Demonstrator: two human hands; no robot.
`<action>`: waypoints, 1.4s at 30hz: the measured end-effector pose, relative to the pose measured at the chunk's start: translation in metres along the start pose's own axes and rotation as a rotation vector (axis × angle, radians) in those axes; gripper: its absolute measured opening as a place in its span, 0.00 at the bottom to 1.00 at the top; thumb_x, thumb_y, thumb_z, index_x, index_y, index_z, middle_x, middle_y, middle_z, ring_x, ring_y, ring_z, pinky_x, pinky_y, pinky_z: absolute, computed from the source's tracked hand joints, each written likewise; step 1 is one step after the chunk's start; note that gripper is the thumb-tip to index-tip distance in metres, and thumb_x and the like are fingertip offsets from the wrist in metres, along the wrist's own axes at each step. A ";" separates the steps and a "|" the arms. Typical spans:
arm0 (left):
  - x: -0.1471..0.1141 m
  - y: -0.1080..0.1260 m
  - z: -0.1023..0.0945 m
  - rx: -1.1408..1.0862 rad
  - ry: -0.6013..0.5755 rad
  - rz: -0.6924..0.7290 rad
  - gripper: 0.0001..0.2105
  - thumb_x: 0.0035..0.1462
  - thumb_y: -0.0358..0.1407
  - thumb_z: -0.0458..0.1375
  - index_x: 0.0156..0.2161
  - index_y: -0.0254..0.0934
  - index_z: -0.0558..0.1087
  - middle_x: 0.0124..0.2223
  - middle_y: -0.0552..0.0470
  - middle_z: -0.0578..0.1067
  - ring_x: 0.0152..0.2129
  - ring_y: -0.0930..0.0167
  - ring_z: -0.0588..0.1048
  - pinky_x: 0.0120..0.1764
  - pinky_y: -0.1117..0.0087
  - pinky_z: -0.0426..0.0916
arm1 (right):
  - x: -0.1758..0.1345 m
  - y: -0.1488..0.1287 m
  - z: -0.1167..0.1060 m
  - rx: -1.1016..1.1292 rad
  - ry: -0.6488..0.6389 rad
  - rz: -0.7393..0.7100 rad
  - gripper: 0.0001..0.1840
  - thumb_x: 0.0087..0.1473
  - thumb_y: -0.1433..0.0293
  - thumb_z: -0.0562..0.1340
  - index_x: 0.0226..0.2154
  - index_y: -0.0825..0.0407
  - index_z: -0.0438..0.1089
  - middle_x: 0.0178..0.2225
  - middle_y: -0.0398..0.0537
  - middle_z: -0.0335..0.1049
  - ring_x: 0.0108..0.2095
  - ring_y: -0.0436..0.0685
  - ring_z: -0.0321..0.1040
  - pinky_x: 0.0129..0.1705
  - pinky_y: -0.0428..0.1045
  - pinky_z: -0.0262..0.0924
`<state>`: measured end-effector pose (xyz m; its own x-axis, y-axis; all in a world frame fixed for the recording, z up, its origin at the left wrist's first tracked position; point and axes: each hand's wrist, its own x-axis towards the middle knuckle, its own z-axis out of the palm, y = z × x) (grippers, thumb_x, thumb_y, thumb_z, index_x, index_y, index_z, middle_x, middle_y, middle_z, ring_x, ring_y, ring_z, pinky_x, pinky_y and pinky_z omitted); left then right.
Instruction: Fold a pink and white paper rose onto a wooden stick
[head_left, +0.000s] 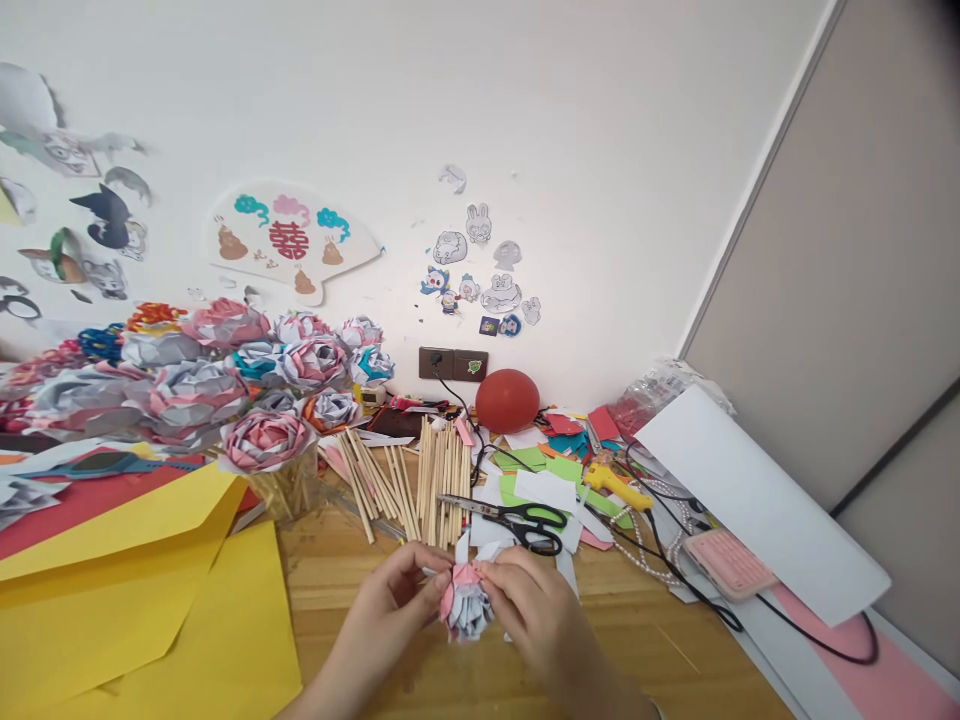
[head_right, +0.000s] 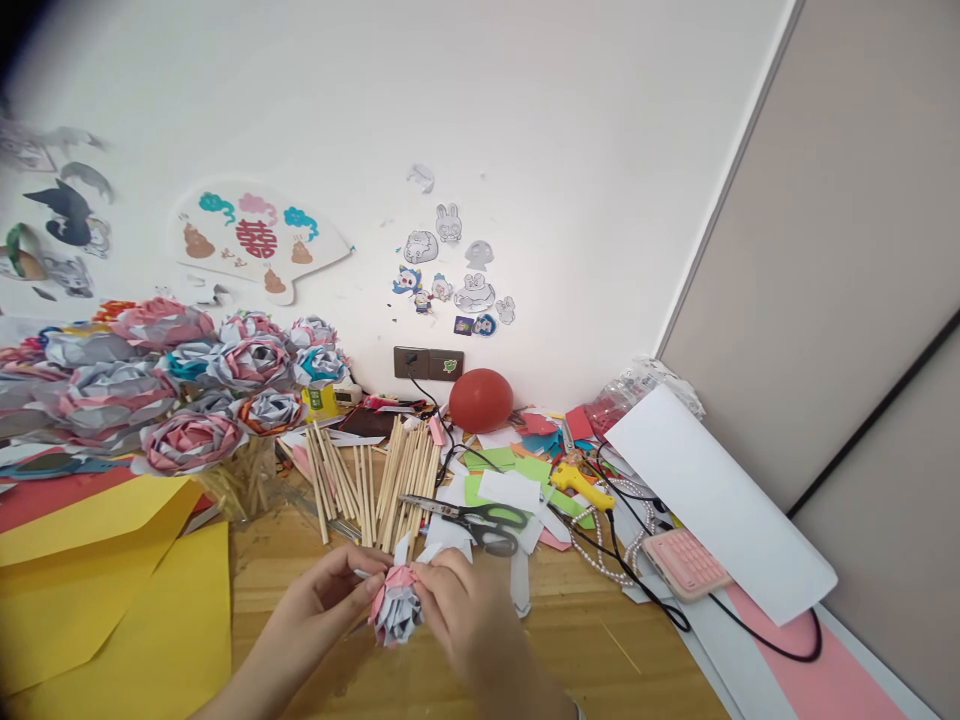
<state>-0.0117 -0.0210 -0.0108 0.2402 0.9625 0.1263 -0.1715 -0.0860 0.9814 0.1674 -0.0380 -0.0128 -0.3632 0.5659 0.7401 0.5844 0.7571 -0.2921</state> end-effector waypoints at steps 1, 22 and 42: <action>0.000 -0.001 0.000 -0.002 -0.002 -0.001 0.12 0.41 0.42 0.64 0.24 0.36 0.70 0.27 0.53 0.74 0.22 0.72 0.70 0.25 0.73 0.66 | -0.001 0.001 0.001 0.010 0.004 0.005 0.13 0.60 0.72 0.48 0.38 0.56 0.66 0.29 0.51 0.67 0.29 0.53 0.67 0.30 0.46 0.65; 0.000 0.002 0.002 0.155 -0.067 -0.048 0.16 0.42 0.48 0.61 0.26 0.35 0.68 0.20 0.58 0.68 0.17 0.75 0.65 0.22 0.75 0.60 | 0.003 0.000 -0.004 0.000 -0.242 0.025 0.19 0.59 0.71 0.47 0.51 0.53 0.59 0.35 0.51 0.63 0.31 0.54 0.63 0.33 0.47 0.60; 0.005 -0.005 -0.003 0.118 -0.070 -0.058 0.17 0.40 0.47 0.63 0.25 0.34 0.68 0.20 0.58 0.68 0.17 0.76 0.64 0.22 0.76 0.59 | -0.002 -0.003 0.002 0.016 -0.136 0.033 0.14 0.60 0.70 0.47 0.34 0.54 0.67 0.30 0.49 0.66 0.28 0.52 0.64 0.28 0.45 0.57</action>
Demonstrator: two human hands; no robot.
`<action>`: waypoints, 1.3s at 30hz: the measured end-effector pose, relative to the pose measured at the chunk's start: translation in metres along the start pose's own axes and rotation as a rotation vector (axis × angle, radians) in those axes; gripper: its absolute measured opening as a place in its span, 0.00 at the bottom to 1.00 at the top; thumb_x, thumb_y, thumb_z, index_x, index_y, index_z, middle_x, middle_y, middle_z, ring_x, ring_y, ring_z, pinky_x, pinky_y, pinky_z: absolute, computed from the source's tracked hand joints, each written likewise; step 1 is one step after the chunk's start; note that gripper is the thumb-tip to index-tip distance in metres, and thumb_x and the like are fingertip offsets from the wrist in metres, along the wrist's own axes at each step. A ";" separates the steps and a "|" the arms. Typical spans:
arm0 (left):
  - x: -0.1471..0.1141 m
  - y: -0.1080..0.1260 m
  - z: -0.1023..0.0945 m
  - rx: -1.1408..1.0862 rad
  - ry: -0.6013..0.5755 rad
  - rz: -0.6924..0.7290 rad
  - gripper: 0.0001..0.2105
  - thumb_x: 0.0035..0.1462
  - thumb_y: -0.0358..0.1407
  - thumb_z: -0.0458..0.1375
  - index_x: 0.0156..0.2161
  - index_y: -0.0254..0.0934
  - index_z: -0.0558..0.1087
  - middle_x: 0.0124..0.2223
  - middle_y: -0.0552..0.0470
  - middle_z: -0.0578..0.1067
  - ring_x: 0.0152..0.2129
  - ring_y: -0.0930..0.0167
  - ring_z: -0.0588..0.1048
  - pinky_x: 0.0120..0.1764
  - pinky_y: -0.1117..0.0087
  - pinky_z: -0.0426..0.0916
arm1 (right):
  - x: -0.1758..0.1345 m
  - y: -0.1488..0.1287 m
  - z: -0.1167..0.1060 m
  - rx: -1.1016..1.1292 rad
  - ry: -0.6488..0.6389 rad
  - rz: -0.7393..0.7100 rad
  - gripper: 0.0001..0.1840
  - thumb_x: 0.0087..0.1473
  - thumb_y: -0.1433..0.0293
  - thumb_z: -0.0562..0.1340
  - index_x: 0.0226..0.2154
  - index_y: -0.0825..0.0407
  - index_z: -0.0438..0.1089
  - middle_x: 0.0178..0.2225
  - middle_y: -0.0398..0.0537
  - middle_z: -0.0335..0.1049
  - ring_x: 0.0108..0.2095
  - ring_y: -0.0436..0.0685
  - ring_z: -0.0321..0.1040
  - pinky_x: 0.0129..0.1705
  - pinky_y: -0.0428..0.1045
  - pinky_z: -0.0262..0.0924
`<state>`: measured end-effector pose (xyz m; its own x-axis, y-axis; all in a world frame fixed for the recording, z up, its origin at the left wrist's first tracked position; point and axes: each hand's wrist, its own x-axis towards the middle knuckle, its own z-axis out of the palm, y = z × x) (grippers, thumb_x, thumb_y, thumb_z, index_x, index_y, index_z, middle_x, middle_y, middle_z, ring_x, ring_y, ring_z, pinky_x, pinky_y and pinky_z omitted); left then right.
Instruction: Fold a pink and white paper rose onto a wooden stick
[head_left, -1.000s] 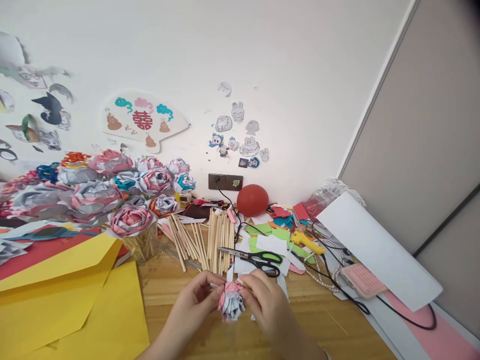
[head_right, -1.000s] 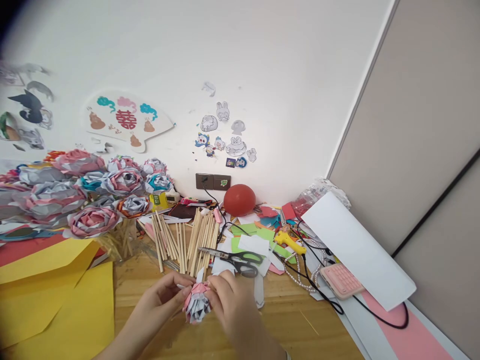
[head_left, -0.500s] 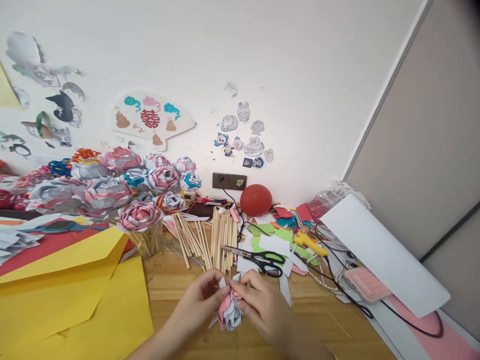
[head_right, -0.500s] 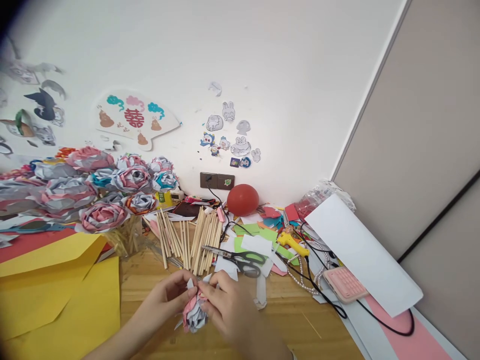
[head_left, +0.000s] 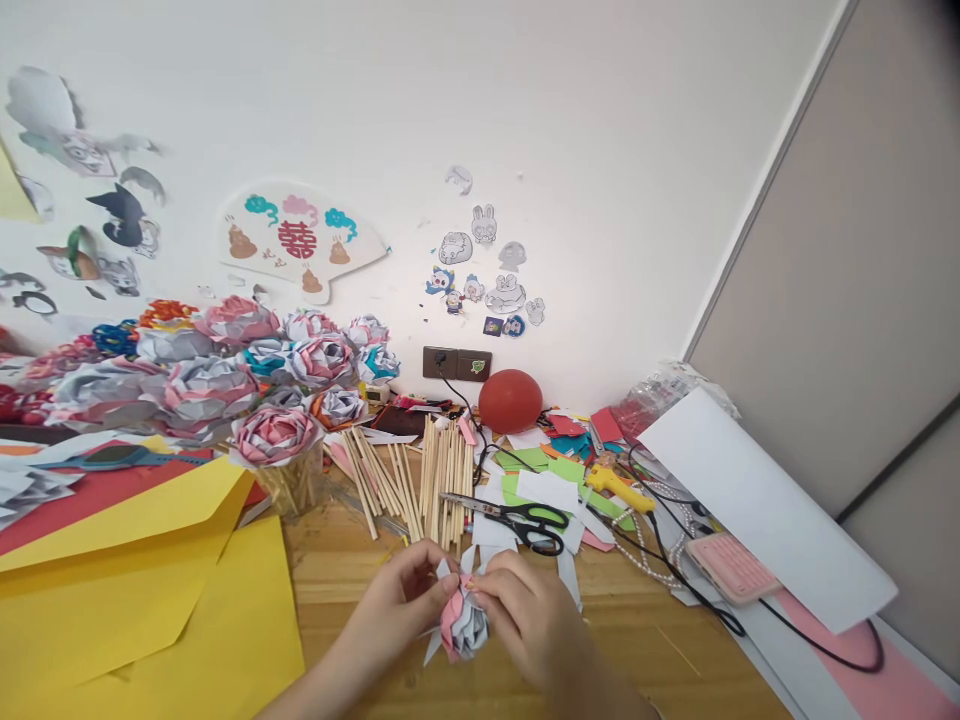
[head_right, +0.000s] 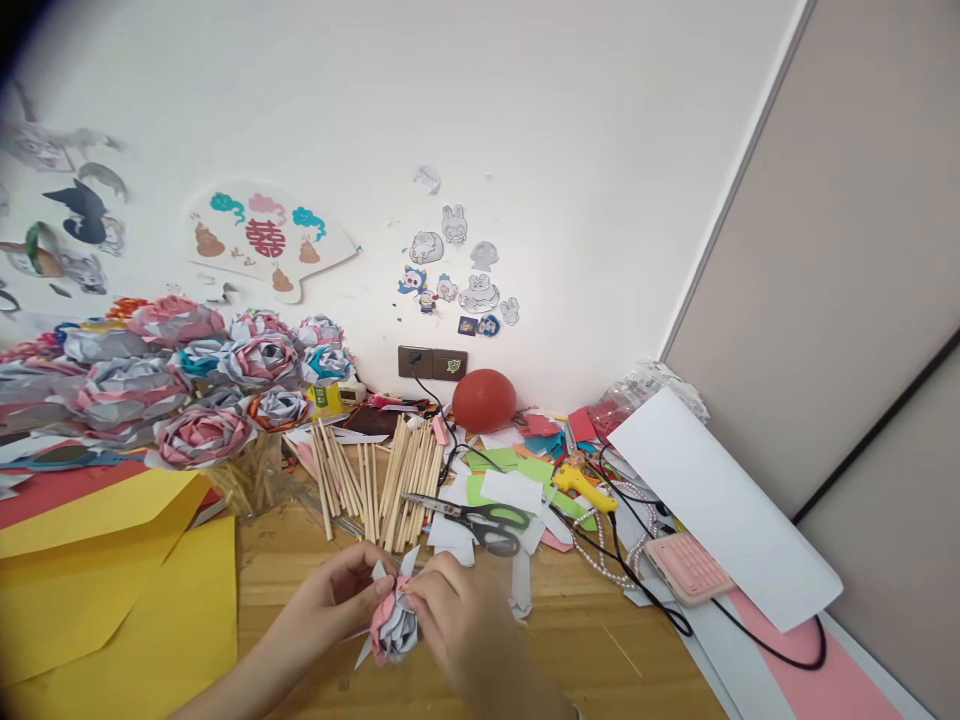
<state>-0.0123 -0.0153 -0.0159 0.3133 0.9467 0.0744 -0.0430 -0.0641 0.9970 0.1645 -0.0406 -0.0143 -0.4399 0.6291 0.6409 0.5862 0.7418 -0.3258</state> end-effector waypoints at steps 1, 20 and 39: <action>0.000 0.000 0.000 0.000 0.003 -0.002 0.17 0.40 0.47 0.63 0.25 0.34 0.69 0.20 0.58 0.68 0.18 0.76 0.64 0.22 0.76 0.59 | 0.000 0.000 0.000 -0.007 -0.005 -0.003 0.14 0.60 0.70 0.47 0.35 0.54 0.67 0.30 0.49 0.66 0.28 0.52 0.64 0.28 0.45 0.57; 0.002 -0.004 -0.003 -0.010 -0.096 -0.028 0.17 0.41 0.48 0.62 0.25 0.33 0.68 0.21 0.56 0.68 0.19 0.75 0.64 0.24 0.75 0.59 | 0.003 -0.001 -0.005 0.113 -0.086 0.006 0.12 0.59 0.71 0.50 0.35 0.52 0.68 0.32 0.47 0.67 0.31 0.51 0.65 0.32 0.45 0.57; 0.004 0.006 -0.002 -0.160 0.178 0.001 0.14 0.33 0.42 0.67 0.19 0.35 0.70 0.22 0.55 0.73 0.21 0.71 0.71 0.28 0.71 0.66 | 0.007 0.006 -0.005 0.380 0.306 0.326 0.07 0.51 0.74 0.55 0.32 0.51 0.67 0.32 0.47 0.62 0.27 0.50 0.62 0.26 0.43 0.60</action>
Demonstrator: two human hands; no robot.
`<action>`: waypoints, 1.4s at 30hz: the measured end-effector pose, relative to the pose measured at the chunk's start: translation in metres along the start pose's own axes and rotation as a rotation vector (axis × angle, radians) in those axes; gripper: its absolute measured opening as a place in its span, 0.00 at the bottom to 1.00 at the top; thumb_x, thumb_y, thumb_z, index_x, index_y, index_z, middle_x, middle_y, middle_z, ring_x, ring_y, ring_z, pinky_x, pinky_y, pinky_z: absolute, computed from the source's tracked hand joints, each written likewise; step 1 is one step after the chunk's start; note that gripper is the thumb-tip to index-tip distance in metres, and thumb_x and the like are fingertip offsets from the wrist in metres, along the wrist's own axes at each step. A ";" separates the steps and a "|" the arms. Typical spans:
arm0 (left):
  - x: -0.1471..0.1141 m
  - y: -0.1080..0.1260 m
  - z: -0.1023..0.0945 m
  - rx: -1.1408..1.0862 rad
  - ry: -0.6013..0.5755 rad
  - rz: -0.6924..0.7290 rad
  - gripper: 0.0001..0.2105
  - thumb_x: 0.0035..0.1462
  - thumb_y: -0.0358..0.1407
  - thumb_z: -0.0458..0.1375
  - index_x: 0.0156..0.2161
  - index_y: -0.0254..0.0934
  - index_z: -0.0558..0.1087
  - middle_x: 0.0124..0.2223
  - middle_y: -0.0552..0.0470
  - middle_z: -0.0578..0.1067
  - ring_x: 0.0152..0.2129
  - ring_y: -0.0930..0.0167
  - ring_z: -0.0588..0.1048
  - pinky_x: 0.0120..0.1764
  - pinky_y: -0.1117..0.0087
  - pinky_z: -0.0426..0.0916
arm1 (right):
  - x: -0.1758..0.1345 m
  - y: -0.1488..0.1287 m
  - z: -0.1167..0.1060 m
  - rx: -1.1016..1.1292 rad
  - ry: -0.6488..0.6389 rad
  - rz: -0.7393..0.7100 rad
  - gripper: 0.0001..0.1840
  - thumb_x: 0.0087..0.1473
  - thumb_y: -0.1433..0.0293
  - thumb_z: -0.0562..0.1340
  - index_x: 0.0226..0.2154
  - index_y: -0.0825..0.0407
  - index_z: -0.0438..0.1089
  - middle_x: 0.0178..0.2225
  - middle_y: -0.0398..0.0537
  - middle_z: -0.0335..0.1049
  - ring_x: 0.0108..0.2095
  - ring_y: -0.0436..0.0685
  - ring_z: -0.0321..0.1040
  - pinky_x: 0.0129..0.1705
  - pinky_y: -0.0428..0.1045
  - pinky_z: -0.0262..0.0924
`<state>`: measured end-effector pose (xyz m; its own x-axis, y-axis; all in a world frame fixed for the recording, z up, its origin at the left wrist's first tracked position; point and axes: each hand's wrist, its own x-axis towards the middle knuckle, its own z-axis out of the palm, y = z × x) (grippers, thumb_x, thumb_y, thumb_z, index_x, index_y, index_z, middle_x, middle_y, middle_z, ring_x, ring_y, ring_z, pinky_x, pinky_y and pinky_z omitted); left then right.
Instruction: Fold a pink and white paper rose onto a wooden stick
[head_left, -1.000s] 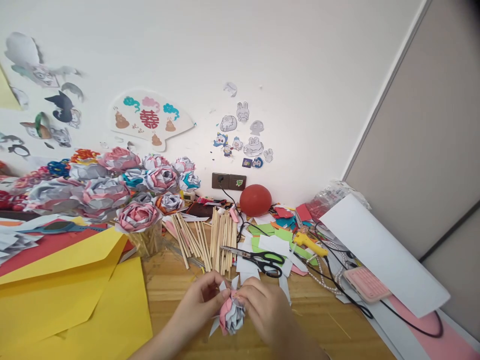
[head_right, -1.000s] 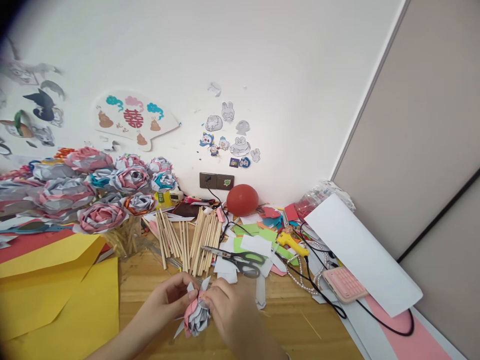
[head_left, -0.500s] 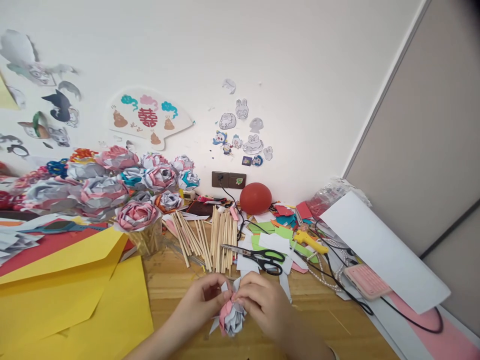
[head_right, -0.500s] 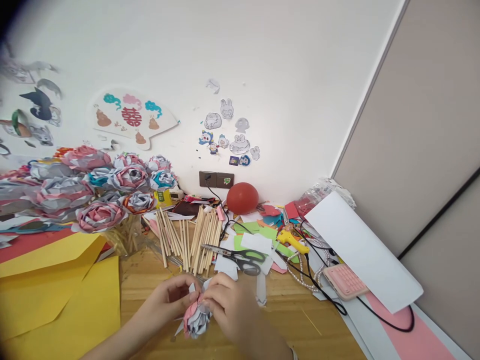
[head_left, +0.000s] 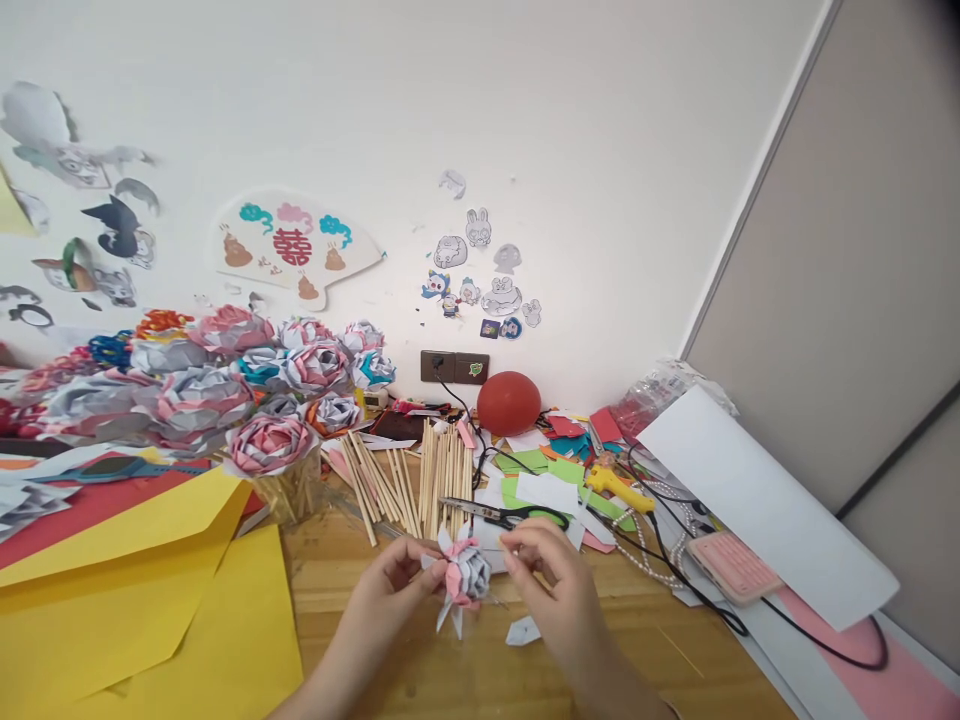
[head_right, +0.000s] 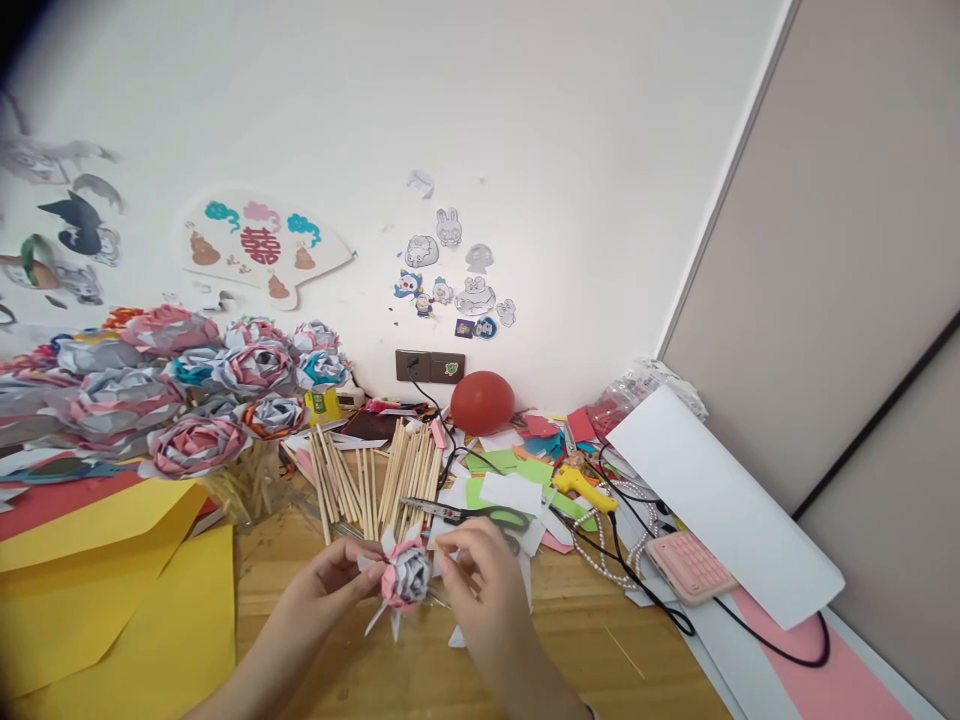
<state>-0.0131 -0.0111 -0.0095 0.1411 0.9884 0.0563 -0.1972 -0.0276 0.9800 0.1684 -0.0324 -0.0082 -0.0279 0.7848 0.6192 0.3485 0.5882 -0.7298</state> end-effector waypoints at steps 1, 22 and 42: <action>0.001 -0.003 0.000 -0.025 0.034 0.000 0.14 0.33 0.42 0.67 0.19 0.36 0.69 0.23 0.55 0.74 0.22 0.71 0.71 0.29 0.71 0.67 | -0.002 -0.001 0.003 0.022 -0.009 0.013 0.05 0.50 0.74 0.56 0.31 0.51 0.66 0.31 0.46 0.62 0.26 0.49 0.62 0.24 0.42 0.60; -0.011 -0.020 0.011 0.063 0.049 0.037 0.12 0.36 0.39 0.66 0.19 0.35 0.68 0.21 0.57 0.69 0.23 0.72 0.67 0.29 0.74 0.62 | -0.020 0.001 0.026 -0.453 0.009 -0.178 0.15 0.59 0.70 0.48 0.31 0.52 0.68 0.25 0.46 0.65 0.23 0.50 0.64 0.25 0.43 0.59; -0.009 -0.006 0.007 -0.255 0.075 -0.109 0.12 0.36 0.39 0.68 0.20 0.35 0.70 0.23 0.55 0.76 0.23 0.74 0.72 0.31 0.75 0.66 | -0.011 0.004 0.006 -0.351 -0.004 -0.376 0.11 0.56 0.75 0.53 0.40 0.49 0.67 0.31 0.48 0.63 0.31 0.53 0.65 0.32 0.47 0.63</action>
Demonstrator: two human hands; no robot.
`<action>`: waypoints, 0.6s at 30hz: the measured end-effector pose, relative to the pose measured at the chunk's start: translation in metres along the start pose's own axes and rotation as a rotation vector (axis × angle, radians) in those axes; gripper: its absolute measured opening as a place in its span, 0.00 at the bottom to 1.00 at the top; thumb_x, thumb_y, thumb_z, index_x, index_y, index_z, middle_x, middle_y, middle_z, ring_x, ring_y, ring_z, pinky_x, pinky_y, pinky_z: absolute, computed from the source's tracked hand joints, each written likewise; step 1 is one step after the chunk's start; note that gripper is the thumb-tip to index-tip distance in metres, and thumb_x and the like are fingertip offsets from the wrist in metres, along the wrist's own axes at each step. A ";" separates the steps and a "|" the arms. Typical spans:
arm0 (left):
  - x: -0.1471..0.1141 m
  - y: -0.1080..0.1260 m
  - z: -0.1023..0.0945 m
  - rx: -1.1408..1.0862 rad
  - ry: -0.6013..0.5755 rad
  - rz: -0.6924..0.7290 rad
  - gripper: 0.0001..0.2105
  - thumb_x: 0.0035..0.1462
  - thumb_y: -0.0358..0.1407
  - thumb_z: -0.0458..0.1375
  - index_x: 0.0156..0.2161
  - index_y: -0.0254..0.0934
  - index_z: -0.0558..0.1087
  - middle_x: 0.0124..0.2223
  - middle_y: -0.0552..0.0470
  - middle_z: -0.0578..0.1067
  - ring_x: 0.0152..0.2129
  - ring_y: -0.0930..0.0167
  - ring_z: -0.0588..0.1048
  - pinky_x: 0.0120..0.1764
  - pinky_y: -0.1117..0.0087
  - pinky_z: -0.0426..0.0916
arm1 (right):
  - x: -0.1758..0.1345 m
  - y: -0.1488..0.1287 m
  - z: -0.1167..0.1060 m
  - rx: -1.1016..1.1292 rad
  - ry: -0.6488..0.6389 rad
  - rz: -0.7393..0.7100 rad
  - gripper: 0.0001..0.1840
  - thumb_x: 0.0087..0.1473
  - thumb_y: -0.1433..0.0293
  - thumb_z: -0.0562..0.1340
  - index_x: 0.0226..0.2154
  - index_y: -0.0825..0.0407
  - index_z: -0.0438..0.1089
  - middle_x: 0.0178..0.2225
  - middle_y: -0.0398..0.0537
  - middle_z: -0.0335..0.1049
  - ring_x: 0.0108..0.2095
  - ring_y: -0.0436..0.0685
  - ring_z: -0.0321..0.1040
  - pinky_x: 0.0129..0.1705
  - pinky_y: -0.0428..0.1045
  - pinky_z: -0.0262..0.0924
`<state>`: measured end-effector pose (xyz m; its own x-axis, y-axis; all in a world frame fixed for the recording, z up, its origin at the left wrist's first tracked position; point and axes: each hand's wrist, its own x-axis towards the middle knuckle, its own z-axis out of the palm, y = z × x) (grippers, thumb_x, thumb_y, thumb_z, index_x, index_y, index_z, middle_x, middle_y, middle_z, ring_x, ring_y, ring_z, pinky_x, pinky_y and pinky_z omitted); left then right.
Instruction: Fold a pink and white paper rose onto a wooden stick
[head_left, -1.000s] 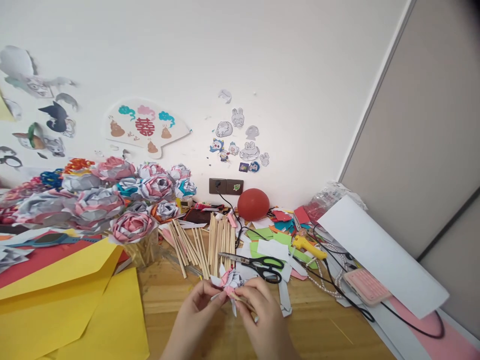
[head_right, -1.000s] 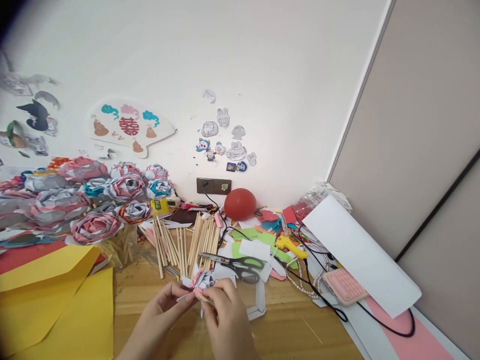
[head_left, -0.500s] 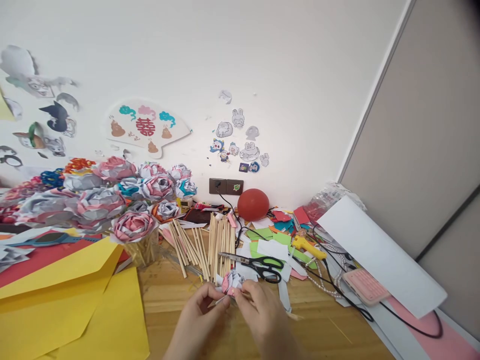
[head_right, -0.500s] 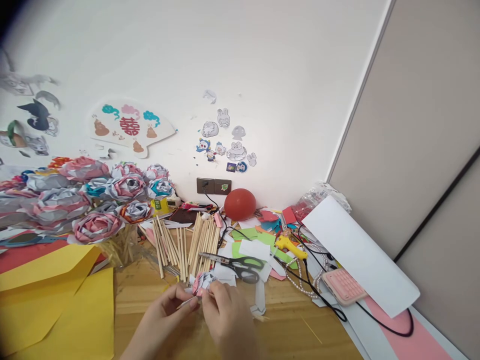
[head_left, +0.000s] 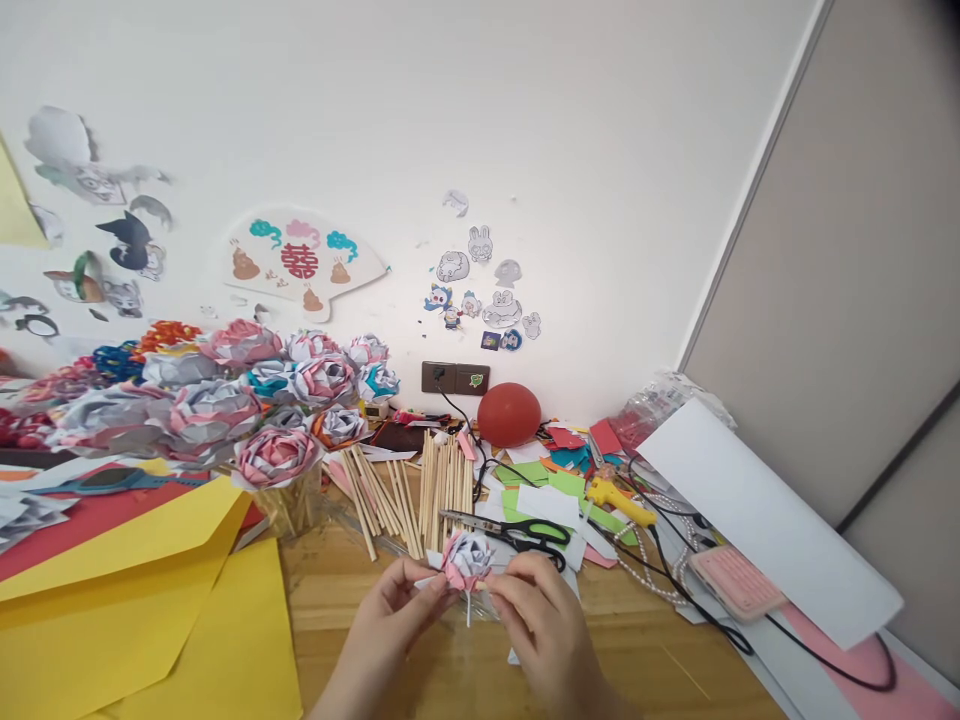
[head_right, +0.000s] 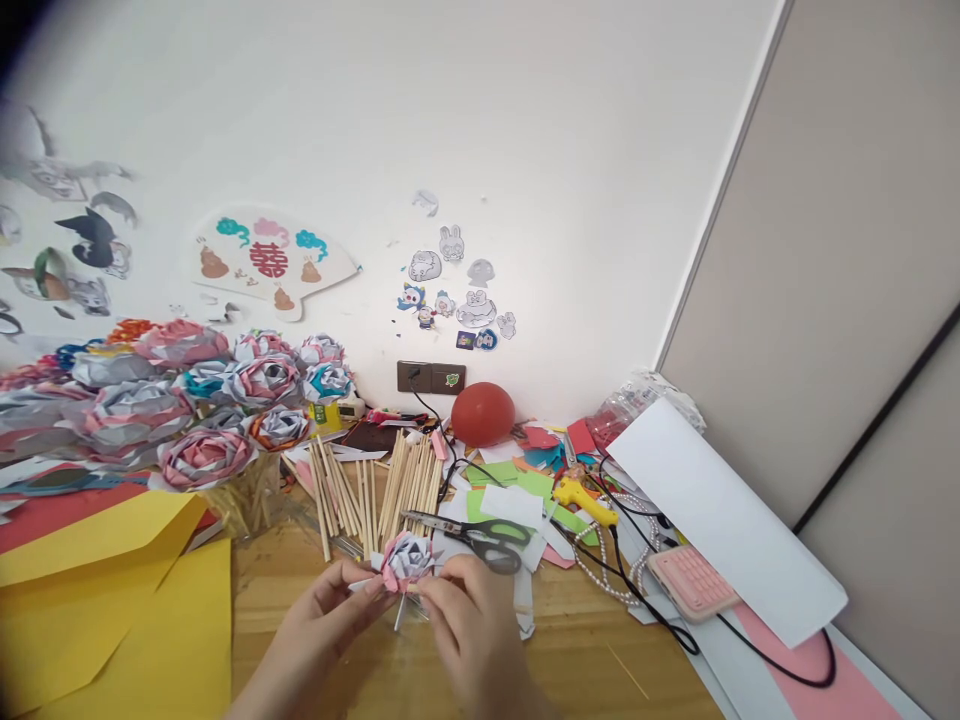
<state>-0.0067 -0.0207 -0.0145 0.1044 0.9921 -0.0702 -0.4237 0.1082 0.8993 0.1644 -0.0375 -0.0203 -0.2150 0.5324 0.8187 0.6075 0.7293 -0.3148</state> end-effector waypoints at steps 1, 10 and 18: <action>0.000 0.000 0.000 -0.005 -0.001 0.000 0.12 0.35 0.38 0.68 0.20 0.35 0.70 0.23 0.55 0.76 0.23 0.73 0.73 0.31 0.75 0.66 | 0.000 0.000 0.000 0.014 -0.018 -0.002 0.12 0.56 0.76 0.53 0.41 0.49 0.66 0.32 0.48 0.63 0.32 0.53 0.65 0.32 0.47 0.63; 0.000 -0.001 0.001 0.033 -0.015 0.014 0.13 0.34 0.38 0.69 0.20 0.35 0.70 0.22 0.55 0.76 0.24 0.73 0.73 0.32 0.73 0.67 | -0.001 -0.001 0.001 -0.012 -0.048 0.027 0.11 0.55 0.76 0.52 0.40 0.52 0.67 0.32 0.49 0.65 0.33 0.54 0.65 0.35 0.48 0.63; 0.000 -0.001 0.001 0.090 -0.012 -0.004 0.14 0.32 0.40 0.69 0.19 0.35 0.69 0.21 0.55 0.75 0.22 0.72 0.72 0.29 0.74 0.66 | 0.003 -0.005 -0.001 -0.071 0.035 0.007 0.10 0.55 0.73 0.54 0.36 0.50 0.70 0.27 0.47 0.66 0.26 0.52 0.65 0.26 0.44 0.61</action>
<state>-0.0051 -0.0209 -0.0145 0.1169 0.9908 -0.0688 -0.3412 0.1051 0.9341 0.1613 -0.0398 -0.0155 -0.1839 0.5212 0.8334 0.6616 0.6927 -0.2872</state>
